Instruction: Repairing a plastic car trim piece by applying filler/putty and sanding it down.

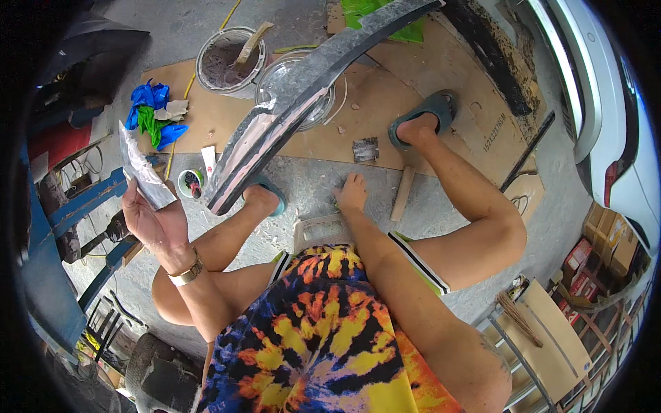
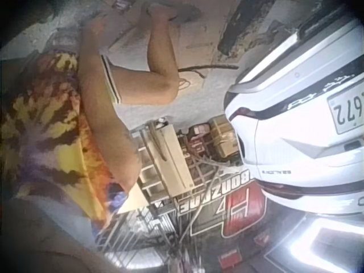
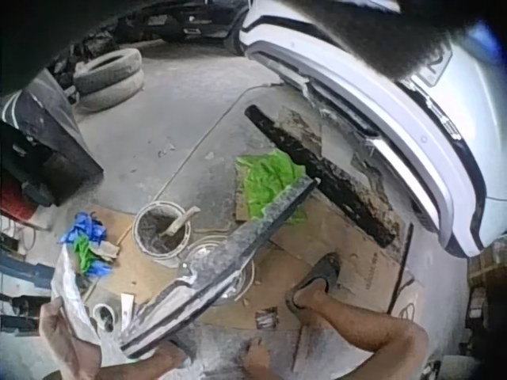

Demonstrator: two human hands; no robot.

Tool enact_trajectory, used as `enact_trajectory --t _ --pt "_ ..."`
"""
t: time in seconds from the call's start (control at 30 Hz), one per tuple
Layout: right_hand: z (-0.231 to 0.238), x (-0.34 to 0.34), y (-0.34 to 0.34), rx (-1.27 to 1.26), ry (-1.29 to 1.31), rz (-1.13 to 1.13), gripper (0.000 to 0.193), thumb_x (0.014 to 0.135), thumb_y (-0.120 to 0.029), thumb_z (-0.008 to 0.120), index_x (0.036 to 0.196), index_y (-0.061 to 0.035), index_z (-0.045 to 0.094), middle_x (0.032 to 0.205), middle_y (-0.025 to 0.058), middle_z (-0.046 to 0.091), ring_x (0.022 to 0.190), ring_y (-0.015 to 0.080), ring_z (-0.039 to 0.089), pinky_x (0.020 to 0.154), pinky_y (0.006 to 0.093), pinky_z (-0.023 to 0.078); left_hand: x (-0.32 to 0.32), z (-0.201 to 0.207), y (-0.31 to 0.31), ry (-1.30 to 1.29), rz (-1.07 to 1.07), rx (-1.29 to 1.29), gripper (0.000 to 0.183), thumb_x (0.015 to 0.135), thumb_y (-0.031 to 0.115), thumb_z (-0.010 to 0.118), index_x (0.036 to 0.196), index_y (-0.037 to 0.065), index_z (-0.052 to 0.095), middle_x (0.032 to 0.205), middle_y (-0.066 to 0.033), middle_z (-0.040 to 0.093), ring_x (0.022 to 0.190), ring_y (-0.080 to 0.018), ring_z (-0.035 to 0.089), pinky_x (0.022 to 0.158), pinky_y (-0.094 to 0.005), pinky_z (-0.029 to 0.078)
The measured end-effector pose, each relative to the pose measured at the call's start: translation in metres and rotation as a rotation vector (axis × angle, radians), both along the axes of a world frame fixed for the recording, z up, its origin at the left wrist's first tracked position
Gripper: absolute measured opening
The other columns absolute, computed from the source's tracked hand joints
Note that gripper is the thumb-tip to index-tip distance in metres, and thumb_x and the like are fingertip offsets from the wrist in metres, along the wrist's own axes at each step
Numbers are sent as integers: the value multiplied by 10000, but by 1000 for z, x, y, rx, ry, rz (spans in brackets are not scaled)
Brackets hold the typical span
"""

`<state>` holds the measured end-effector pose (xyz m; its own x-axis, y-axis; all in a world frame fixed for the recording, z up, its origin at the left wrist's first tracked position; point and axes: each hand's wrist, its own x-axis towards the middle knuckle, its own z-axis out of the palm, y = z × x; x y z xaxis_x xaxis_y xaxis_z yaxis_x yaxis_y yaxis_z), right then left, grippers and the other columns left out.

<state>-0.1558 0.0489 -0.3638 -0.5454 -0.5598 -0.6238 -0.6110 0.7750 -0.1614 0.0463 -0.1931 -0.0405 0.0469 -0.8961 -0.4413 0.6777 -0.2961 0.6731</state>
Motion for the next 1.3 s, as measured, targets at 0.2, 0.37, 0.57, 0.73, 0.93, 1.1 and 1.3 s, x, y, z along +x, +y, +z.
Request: enact_trajectory --t 0.2,0.37,0.57,0.73,0.93,1.1,1.3 --pt "-33 0 30 126 137 168 590 736 -298 743 1198 -74 451 1203 129 465 1159 313 470 903 500 430 -19 -1 1 46 -85 -16 297 883 167 553 1153 47 585 1146 -68 626 1039 -166 585 880 -320 439" --pt "-9 8 16 66 -32 -49 634 723 -302 755 1225 -90 432 1270 127 445 1197 324 457 916 512 428 -6 1 8 -46 -64 0 303 851 207 592 1131 92 586 1149 -45 615 1078 -176 559 910 -369 430" --pt "-8 2 20 111 -1 -65 706 672 -289 783 1249 -98 425 1317 134 423 1225 324 442 941 525 425 -20 13 15 20 -57 63 451 856 113 522 1297 51 454 1213 -68 553 1159 -226 515 1021 -414 385" --pt "-5 7 22 142 27 21 647 636 -248 776 1200 -94 499 1228 155 505 1142 339 510 896 462 468 -20 4 18 29 -172 -34 503 852 111 525 1342 89 414 1217 -51 545 1139 -221 530 997 -414 417" --pt "-33 -40 21 -263 -471 106 413 657 -202 705 1014 -41 575 818 218 589 852 396 589 758 446 467 -53 -1 17 37 -247 -15 388 867 168 634 1233 89 530 1215 -41 592 1121 -194 561 1003 -376 421" --pt "116 -80 4 -565 -849 -235 372 752 -144 625 1092 -23 540 901 81 593 843 231 588 759 377 470 -50 -21 25 -27 -358 23 355 854 181 663 1174 75 551 1124 -41 619 1049 -192 588 941 -369 457" --pt "266 -112 3 -783 -971 -410 551 823 -17 473 1363 -15 359 1199 114 523 1026 218 553 937 341 429 -72 -8 58 -211 -578 -82 295 943 242 553 1195 98 503 1055 -44 593 854 -130 615 522 -277 532"
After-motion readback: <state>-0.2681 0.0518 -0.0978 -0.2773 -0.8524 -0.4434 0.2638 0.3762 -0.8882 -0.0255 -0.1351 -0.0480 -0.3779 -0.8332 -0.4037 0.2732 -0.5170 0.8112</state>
